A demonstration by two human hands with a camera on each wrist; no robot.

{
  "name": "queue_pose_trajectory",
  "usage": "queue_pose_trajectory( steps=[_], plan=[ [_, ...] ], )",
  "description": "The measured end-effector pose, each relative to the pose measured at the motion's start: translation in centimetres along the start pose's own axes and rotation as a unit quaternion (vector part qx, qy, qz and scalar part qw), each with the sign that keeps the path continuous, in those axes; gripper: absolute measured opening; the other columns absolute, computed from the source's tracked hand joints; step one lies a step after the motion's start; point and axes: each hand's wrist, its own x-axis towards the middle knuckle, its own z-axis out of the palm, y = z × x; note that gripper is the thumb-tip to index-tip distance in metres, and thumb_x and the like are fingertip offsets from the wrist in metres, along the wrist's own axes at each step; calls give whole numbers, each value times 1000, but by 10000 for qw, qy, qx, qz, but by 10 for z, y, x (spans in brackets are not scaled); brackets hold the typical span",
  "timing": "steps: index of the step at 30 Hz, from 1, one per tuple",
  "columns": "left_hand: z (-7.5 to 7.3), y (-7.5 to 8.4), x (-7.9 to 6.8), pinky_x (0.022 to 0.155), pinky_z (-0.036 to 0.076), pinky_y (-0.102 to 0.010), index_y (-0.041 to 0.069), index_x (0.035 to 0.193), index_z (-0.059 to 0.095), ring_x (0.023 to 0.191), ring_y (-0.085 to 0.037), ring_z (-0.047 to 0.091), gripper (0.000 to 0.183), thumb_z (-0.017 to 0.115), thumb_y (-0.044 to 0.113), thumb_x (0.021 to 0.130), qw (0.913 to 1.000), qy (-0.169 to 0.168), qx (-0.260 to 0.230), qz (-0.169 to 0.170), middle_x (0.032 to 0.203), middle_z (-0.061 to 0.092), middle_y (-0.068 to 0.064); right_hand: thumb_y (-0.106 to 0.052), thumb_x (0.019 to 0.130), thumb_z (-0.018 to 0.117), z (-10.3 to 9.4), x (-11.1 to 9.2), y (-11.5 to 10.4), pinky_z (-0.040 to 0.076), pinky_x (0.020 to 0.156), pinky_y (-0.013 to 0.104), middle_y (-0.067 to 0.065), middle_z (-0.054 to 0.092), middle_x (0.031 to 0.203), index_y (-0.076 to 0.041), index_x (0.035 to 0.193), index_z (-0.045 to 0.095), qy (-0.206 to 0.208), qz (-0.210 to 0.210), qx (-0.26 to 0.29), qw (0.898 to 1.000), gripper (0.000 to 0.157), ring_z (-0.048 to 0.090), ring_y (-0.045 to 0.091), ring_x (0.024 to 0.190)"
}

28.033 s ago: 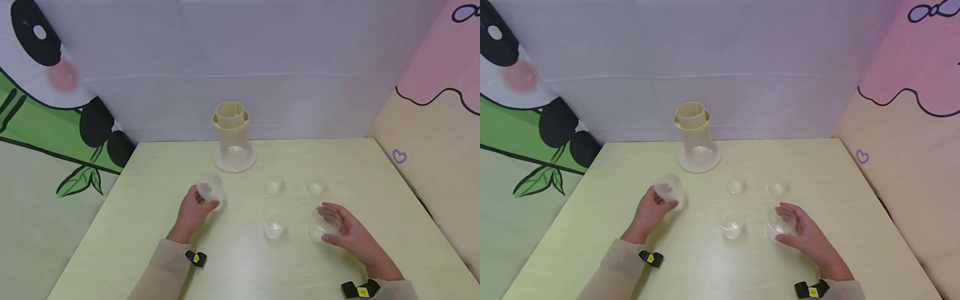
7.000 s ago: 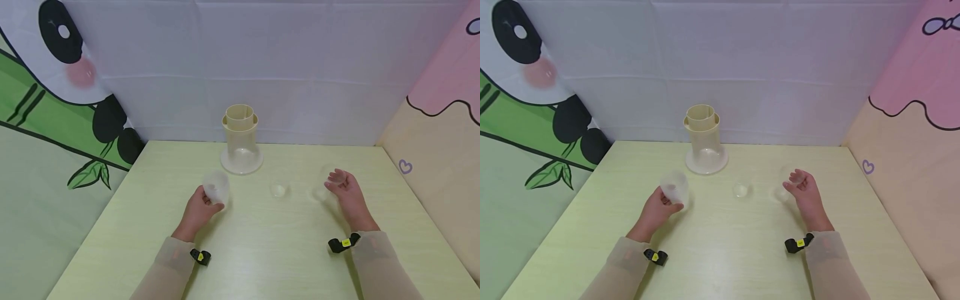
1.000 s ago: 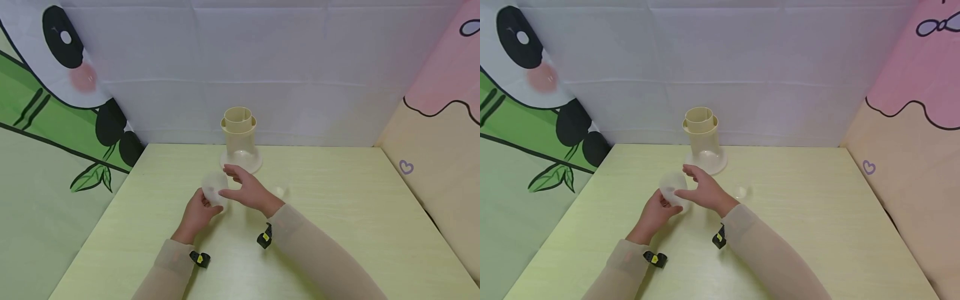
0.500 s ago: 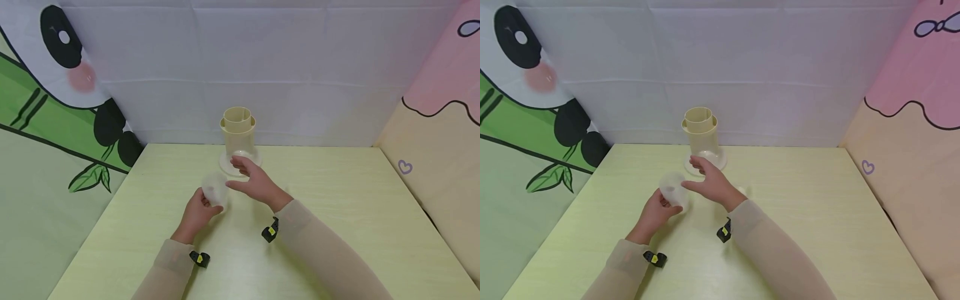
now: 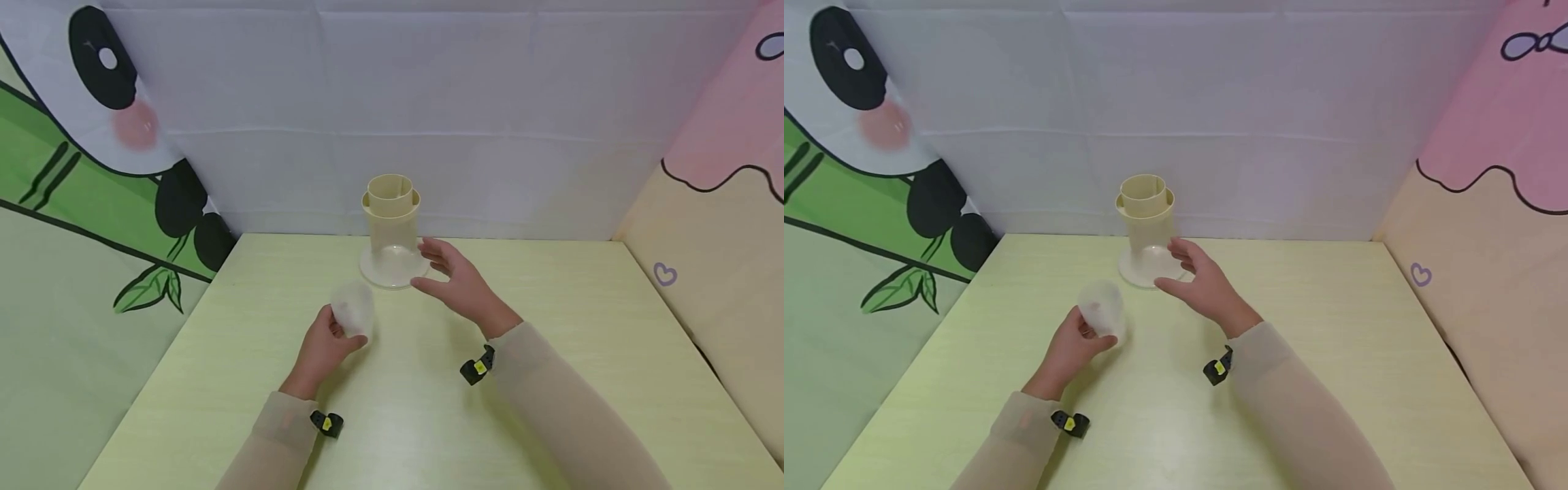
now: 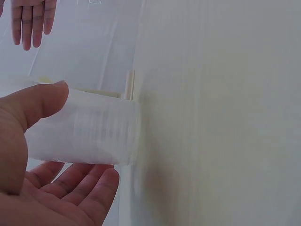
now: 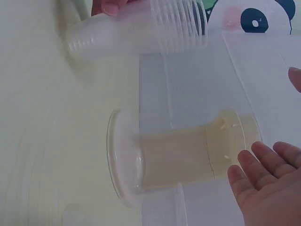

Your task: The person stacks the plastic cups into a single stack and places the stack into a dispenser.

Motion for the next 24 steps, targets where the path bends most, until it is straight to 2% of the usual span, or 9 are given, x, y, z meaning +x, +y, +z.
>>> queue_pose_trajectory(
  steps=[5, 11, 24],
  plan=[
    [-1, 3, -1, 112, 44, -49, 4, 153, 33, 139, -37, 48, 88, 86, 19, 84, 10000, 12, -80, -23, 153, 46, -20, -24, 97, 75, -23, -8, 10, 33, 120, 38, 8, 42, 158, -7, 160, 30, 266, 117, -101, 9995, 79, 40, 24, 146],
    [-2, 4, -3, 110, 46, -48, 4, 151, 36, 137, -36, 51, 83, 85, 17, 86, 10000, 18, -71, 59, 150, 49, -20, -29, 98, 74, -42, -18, 23, 31, 121, 41, 6, 40, 160, -10, 161, 29, 522, 371, -5, 9979, 80, 38, 23, 147],
    [-3, 6, -5, 109, 47, -49, 2, 150, 36, 136, -38, 52, 80, 84, 14, 87, 9999, 12, 90, 83, 149, 50, -21, -26, 100, 71, -65, -40, 43, 29, 122, 42, 11, 36, 163, -4, 162, 23, 991, 473, 491, 9927, 81, 34, 25, 150]
  ],
)
